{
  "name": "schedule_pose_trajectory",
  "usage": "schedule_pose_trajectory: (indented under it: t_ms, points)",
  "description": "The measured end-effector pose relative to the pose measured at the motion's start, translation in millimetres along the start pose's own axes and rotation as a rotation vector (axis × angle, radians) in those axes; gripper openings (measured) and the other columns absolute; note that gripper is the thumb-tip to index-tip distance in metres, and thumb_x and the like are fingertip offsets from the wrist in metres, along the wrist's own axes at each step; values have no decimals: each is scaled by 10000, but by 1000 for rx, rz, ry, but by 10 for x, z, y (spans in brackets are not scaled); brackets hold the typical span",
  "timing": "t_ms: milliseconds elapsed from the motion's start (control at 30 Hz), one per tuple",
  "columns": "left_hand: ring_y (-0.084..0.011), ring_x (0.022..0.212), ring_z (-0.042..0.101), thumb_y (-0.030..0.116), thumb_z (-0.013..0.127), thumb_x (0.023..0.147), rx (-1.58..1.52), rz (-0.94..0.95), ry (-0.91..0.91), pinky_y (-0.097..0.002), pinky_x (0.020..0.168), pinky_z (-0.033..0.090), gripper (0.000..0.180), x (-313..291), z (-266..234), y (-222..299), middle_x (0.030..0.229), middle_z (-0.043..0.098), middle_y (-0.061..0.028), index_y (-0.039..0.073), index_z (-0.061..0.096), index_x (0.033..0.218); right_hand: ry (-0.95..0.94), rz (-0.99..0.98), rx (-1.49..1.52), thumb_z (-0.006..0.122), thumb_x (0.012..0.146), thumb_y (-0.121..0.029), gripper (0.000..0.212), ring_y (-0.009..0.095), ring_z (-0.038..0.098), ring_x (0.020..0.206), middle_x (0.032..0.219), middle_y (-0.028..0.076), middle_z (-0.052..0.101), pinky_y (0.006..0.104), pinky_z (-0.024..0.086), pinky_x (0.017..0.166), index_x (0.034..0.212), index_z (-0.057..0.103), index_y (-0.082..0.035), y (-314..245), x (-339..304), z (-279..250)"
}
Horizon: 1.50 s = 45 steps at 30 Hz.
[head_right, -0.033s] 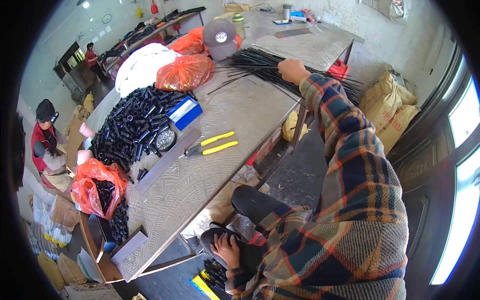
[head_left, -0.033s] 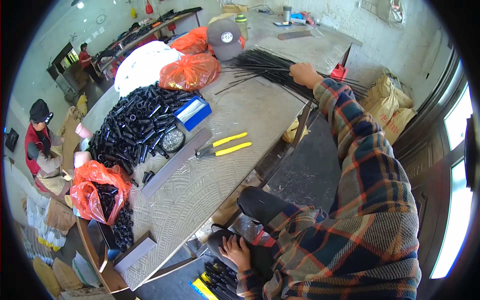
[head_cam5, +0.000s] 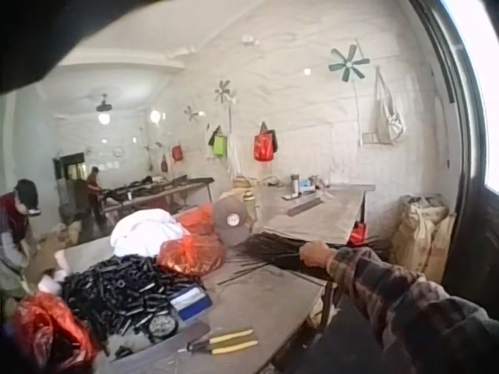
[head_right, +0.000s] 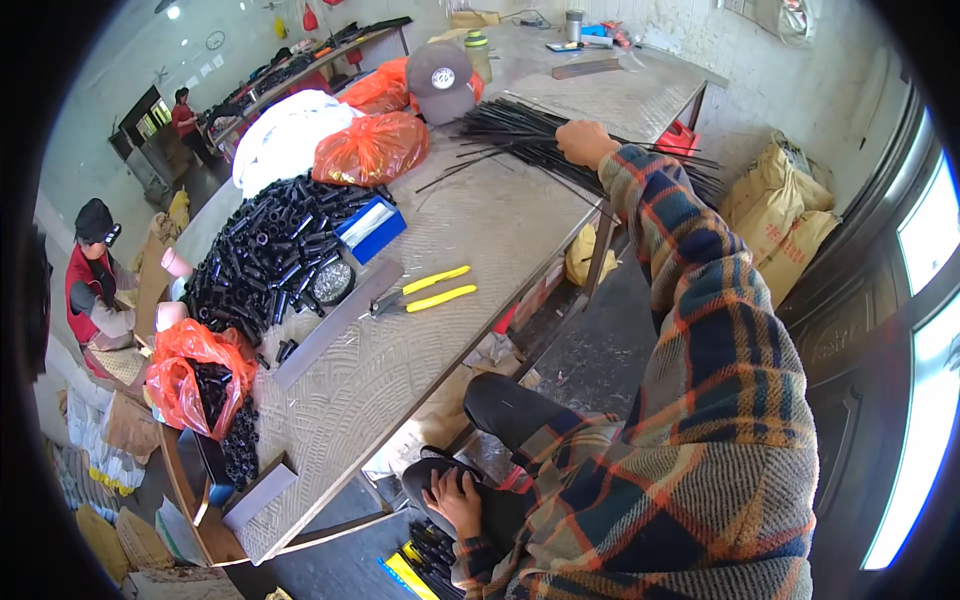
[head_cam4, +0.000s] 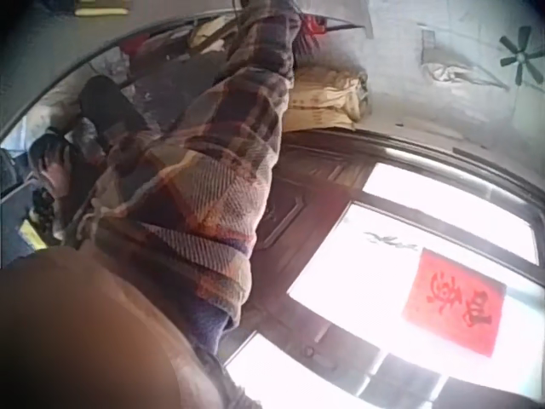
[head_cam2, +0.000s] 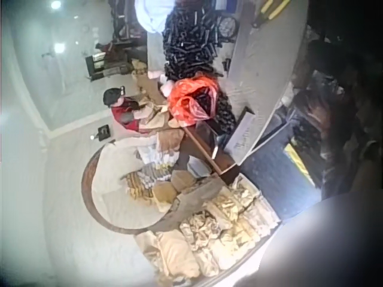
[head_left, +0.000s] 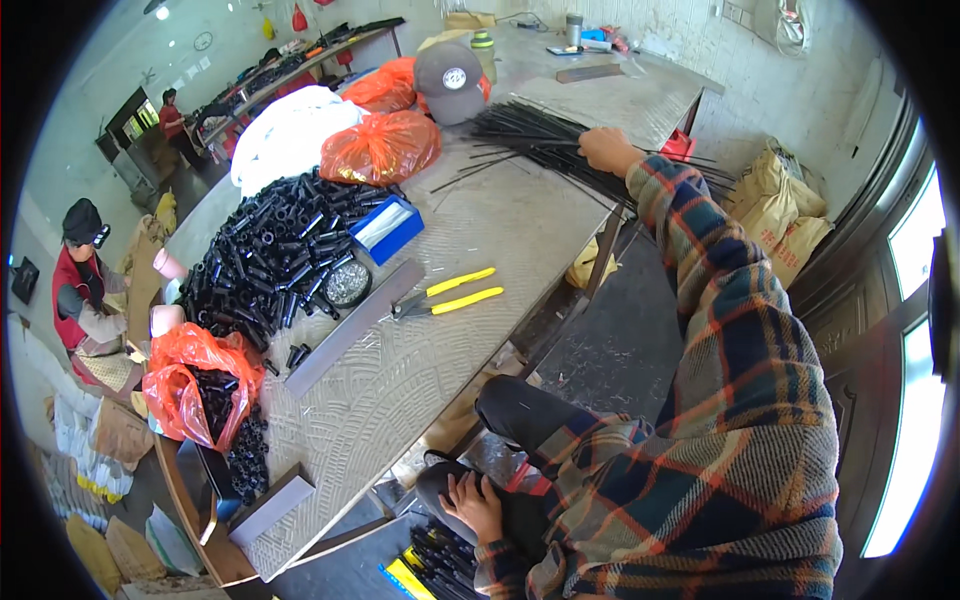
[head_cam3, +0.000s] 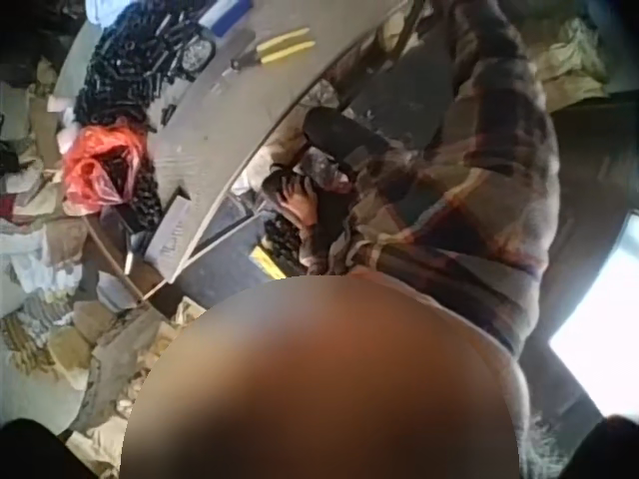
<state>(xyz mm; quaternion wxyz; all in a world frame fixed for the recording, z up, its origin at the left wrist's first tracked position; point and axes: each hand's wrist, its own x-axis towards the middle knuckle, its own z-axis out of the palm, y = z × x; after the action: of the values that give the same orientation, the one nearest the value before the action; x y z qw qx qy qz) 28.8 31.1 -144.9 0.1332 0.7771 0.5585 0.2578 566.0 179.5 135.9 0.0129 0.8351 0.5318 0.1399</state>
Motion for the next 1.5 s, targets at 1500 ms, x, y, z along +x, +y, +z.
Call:
schedule_pose_trajectory:
  t_ms: [1500]
  points:
    - [-118,881,585,85,528,892,-1005,221,-110,-251,802,461,312,1107,-1639,1953,973,630,-90,-29,501,1181,579,-344,604,472,882,-261,219,388,587,720,751,183,610,504,444,593,1027,507,-100,-1685,63,-993]
